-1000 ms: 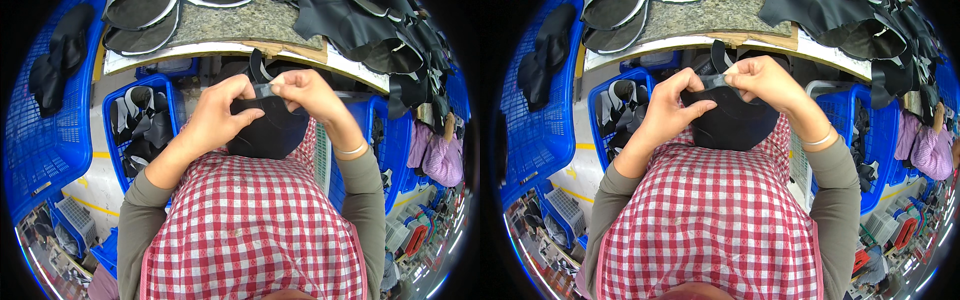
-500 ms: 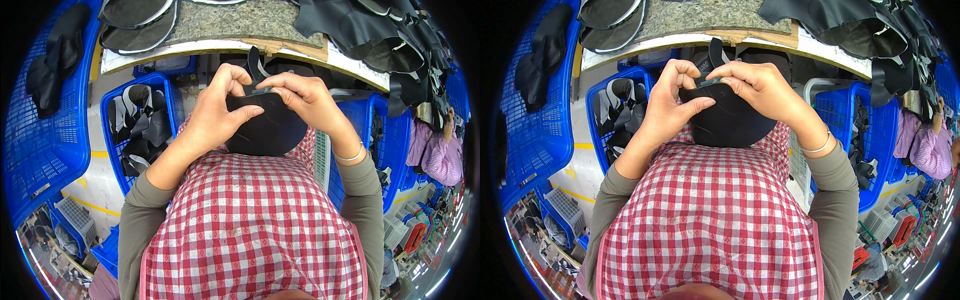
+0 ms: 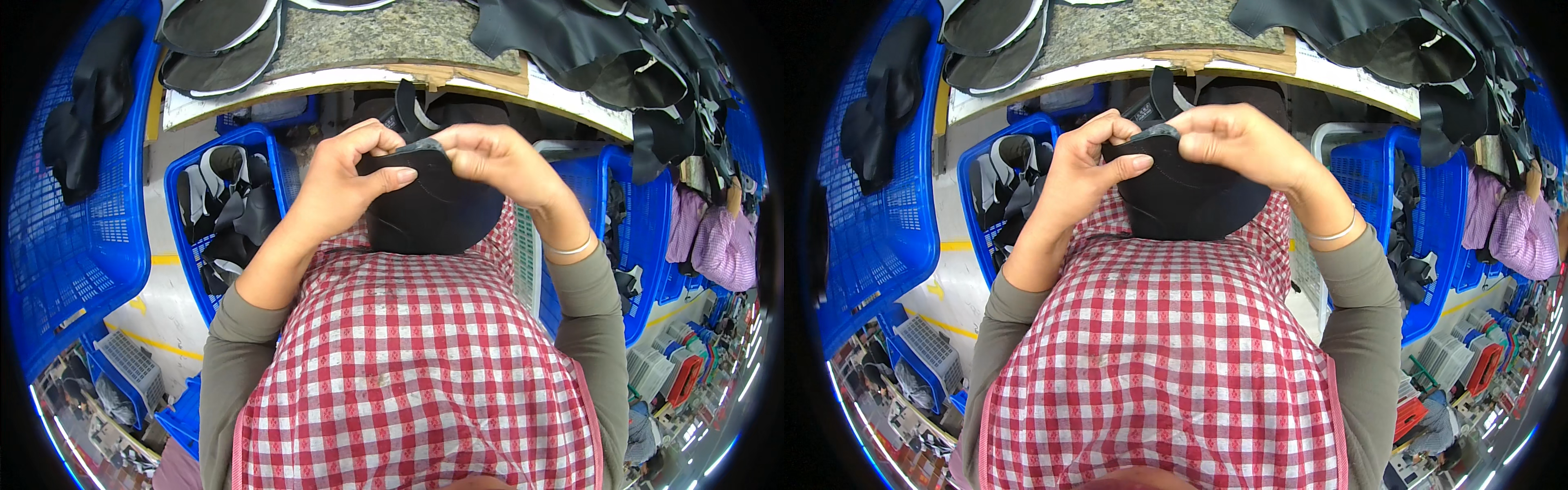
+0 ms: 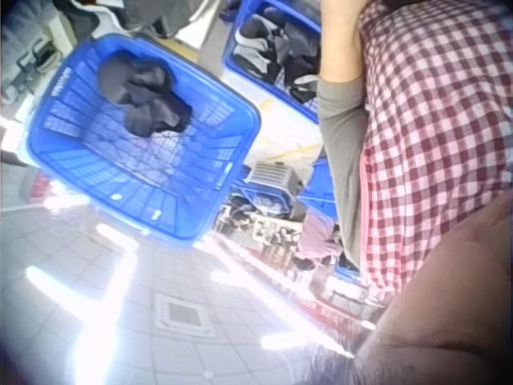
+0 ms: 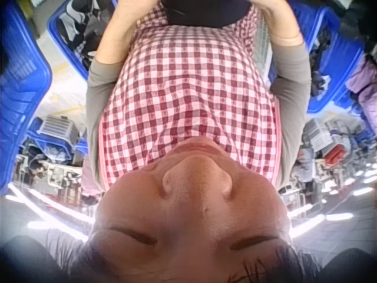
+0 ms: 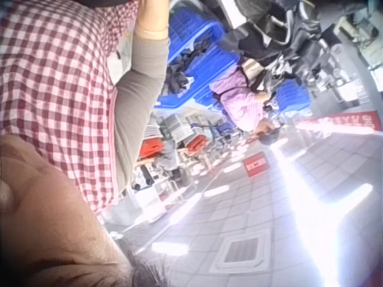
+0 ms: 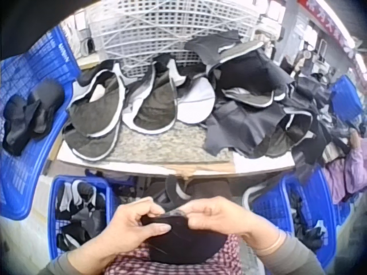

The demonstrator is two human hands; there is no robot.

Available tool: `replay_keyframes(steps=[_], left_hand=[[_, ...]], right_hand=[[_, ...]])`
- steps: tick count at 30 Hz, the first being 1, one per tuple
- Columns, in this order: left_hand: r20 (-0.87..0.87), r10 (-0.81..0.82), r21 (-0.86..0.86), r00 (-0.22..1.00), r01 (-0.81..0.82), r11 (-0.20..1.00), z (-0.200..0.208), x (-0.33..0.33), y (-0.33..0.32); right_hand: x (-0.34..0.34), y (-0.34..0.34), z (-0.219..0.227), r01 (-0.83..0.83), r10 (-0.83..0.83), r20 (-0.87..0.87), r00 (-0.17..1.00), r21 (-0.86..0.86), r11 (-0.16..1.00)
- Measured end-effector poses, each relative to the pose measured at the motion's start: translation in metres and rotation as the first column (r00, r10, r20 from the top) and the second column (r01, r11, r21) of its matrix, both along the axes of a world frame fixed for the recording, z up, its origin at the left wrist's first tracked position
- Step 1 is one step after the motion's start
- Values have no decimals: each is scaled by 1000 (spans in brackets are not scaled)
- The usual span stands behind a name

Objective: The person repeatedly picks up black shoe components from a table, turns them over, and places them into a blue basket. The person handles each item individually, inspecting the interior and exterior surfaces before moving to the next piece.

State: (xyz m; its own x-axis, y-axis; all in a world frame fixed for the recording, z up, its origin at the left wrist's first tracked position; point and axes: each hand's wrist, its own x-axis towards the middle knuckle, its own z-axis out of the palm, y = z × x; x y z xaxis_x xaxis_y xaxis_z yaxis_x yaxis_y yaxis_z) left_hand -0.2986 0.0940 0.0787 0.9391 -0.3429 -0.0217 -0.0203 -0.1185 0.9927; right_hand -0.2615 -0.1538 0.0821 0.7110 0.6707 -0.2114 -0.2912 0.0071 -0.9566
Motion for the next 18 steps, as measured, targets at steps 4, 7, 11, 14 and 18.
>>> replay_keyframes(steps=[4,7,11,14,18], left_hand=[[58,-117,115,991,110,987,11,6,-2],[257,-179,411,950,60,910,14,8,-10],[234,-90,353,968,2,936,3,12,-22],[14,9,125,1000,-10,992,-9,17,-18],[-154,58,75,986,-47,996,-17,17,-8]], right_hand=[[-16,10,-10,64,-37,134,990,-205,977],[-25,18,-20,190,-140,300,944,-144,971],[-26,14,-32,254,-137,328,935,-345,903],[-23,7,-37,130,-110,109,988,-194,972],[-27,5,-40,220,-100,333,937,-345,913]])
